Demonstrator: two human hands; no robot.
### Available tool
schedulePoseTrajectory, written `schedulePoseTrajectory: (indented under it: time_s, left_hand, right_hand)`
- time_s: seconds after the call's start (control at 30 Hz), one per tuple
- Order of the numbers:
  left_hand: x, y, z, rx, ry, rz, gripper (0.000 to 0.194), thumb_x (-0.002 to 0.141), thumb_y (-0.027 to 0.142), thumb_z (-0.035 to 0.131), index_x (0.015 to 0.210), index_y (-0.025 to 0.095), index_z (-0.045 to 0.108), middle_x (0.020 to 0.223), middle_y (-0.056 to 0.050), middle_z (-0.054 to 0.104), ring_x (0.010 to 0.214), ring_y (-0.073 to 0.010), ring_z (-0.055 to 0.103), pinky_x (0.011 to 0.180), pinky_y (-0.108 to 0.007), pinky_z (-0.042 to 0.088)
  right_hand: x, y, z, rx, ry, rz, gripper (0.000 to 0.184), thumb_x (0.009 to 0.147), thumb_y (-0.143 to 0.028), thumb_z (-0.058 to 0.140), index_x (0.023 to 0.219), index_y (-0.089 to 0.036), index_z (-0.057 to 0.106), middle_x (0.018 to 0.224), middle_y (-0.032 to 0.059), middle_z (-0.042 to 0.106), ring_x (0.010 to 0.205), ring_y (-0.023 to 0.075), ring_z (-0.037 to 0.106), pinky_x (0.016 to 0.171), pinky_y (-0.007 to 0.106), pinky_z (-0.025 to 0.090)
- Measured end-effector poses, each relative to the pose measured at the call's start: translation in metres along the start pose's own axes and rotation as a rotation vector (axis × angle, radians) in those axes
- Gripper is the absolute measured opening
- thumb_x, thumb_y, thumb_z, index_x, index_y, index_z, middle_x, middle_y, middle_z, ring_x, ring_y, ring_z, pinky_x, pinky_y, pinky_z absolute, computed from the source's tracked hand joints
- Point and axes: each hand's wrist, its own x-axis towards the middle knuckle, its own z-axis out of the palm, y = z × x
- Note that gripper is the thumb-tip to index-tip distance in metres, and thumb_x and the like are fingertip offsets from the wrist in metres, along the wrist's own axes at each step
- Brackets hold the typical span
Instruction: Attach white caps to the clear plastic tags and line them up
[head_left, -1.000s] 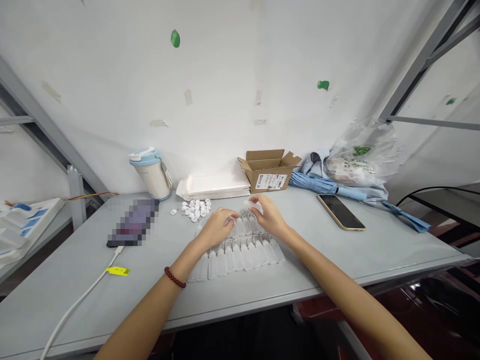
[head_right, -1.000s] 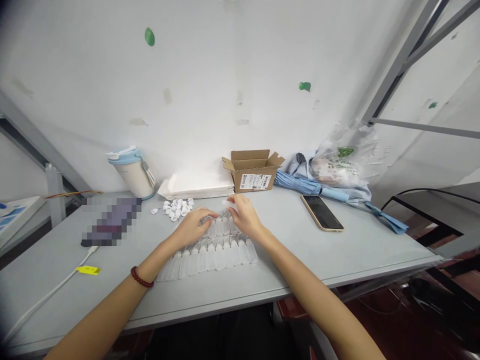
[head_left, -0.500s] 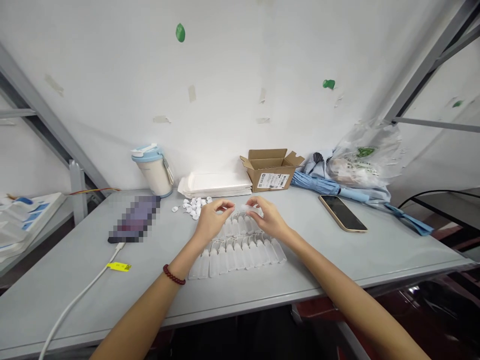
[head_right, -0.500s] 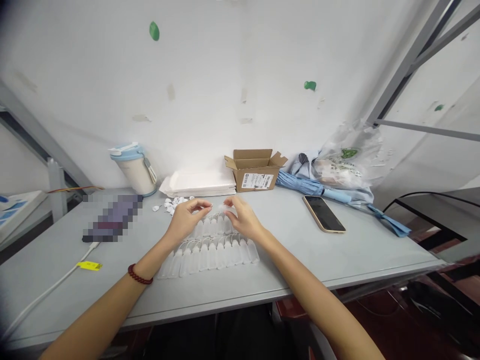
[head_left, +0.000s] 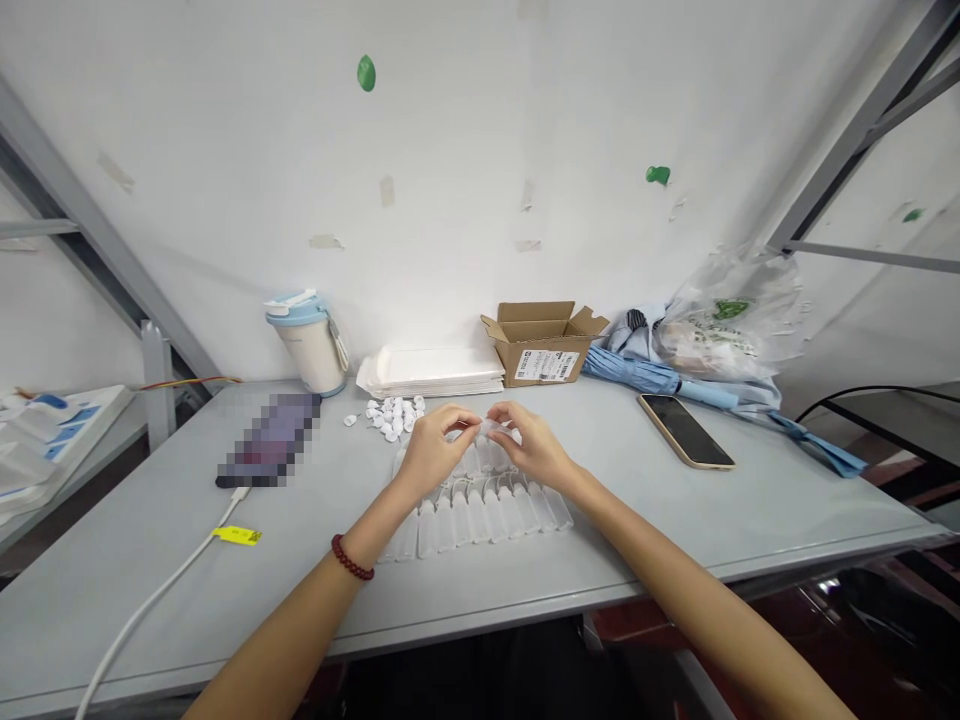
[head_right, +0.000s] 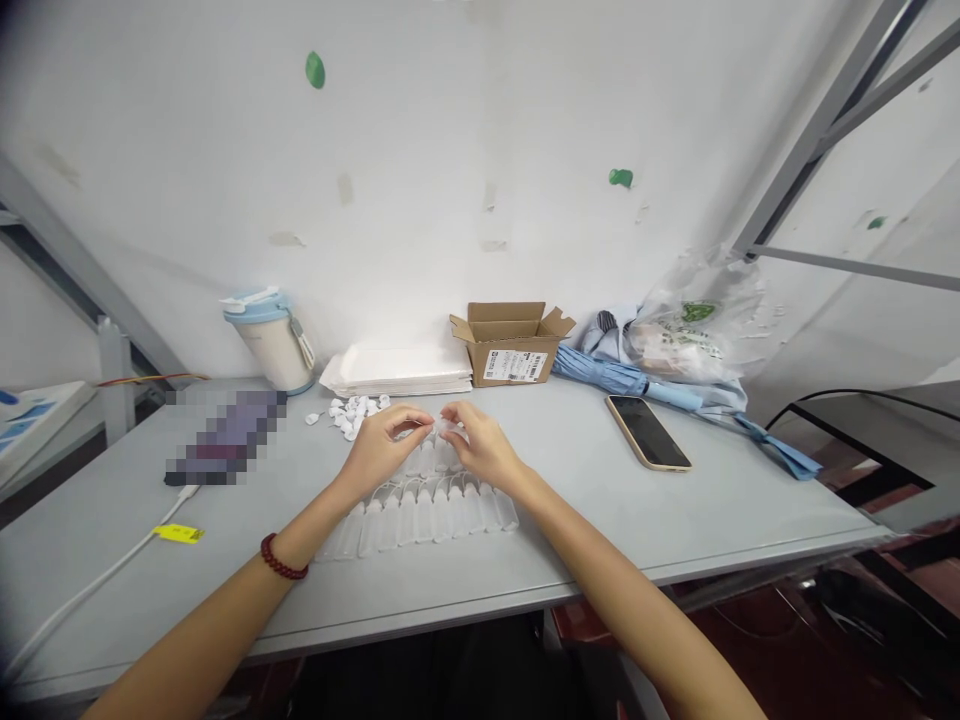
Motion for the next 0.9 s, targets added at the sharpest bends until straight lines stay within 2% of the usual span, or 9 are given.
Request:
schedulePoseTrajectory:
  time_s: [0.13,0.3,0.43,0.63,0.77,0.9]
  left_hand:
    - [-0.002,0.004,0.001,0.097,0.012,0.075,0.013,0.079,0.017,0.053,0.076,0.021,0.065,0.087,-0.004,0.068,0.081,-0.0168,0.063,0.071,-0.029,0.053]
    - [-0.003,0.007,0.002,0.177,0.048,0.189,0.018,0.080,0.014,0.049,0.077,0.020,0.065,0.086,-0.005,0.069,0.083,-0.0174,0.065,0.073,-0.031,0.053]
    - [-0.006,0.005,0.004,0.232,0.078,0.266,0.022,0.081,0.012,0.046,0.078,0.021,0.065,0.091,-0.005,0.070,0.085,-0.0167,0.065,0.077,-0.032,0.054]
    - [-0.008,0.000,0.007,0.259,0.087,0.356,0.024,0.080,0.008,0.045,0.081,0.019,0.066,0.099,-0.006,0.070,0.092,-0.0166,0.066,0.081,-0.031,0.055]
    - [-0.010,-0.003,0.007,0.268,0.079,0.349,0.025,0.080,0.008,0.046,0.081,0.020,0.067,0.102,-0.006,0.070,0.094,-0.0172,0.066,0.083,-0.032,0.055]
    - [-0.010,-0.003,0.008,0.273,0.075,0.341,0.024,0.080,0.010,0.047,0.084,0.021,0.068,0.104,-0.006,0.070,0.096,-0.0181,0.066,0.084,-0.033,0.055]
  right_hand:
    - [-0.002,-0.001,0.002,0.002,-0.005,0.020,0.019,0.085,-0.021,0.051,0.105,-0.022,0.049,0.098,0.0073,0.061,0.086,0.0186,0.061,0.070,0.033,0.052]
    - [-0.002,-0.003,0.002,-0.002,-0.010,-0.024,0.028,0.087,-0.021,0.048,0.115,-0.024,0.049,0.099,0.0080,0.059,0.087,0.0186,0.060,0.067,0.032,0.053]
    - [-0.001,-0.005,0.000,-0.008,0.005,-0.028,0.023,0.088,-0.021,0.048,0.111,-0.023,0.052,0.096,0.0080,0.059,0.086,0.0190,0.059,0.067,0.032,0.053]
    - [0.000,-0.007,-0.002,0.022,0.055,0.051,0.014,0.086,-0.024,0.051,0.100,-0.021,0.054,0.092,0.0070,0.061,0.084,0.0181,0.060,0.058,0.027,0.053]
    - [0.001,-0.008,-0.002,0.070,0.101,0.102,0.012,0.085,-0.028,0.053,0.094,-0.021,0.055,0.091,0.0064,0.062,0.078,0.0166,0.062,0.051,0.024,0.051]
    - [0.001,-0.009,-0.002,0.104,0.103,0.156,0.013,0.083,-0.030,0.055,0.089,-0.019,0.056,0.088,0.0059,0.063,0.077,0.0169,0.063,0.051,0.024,0.050]
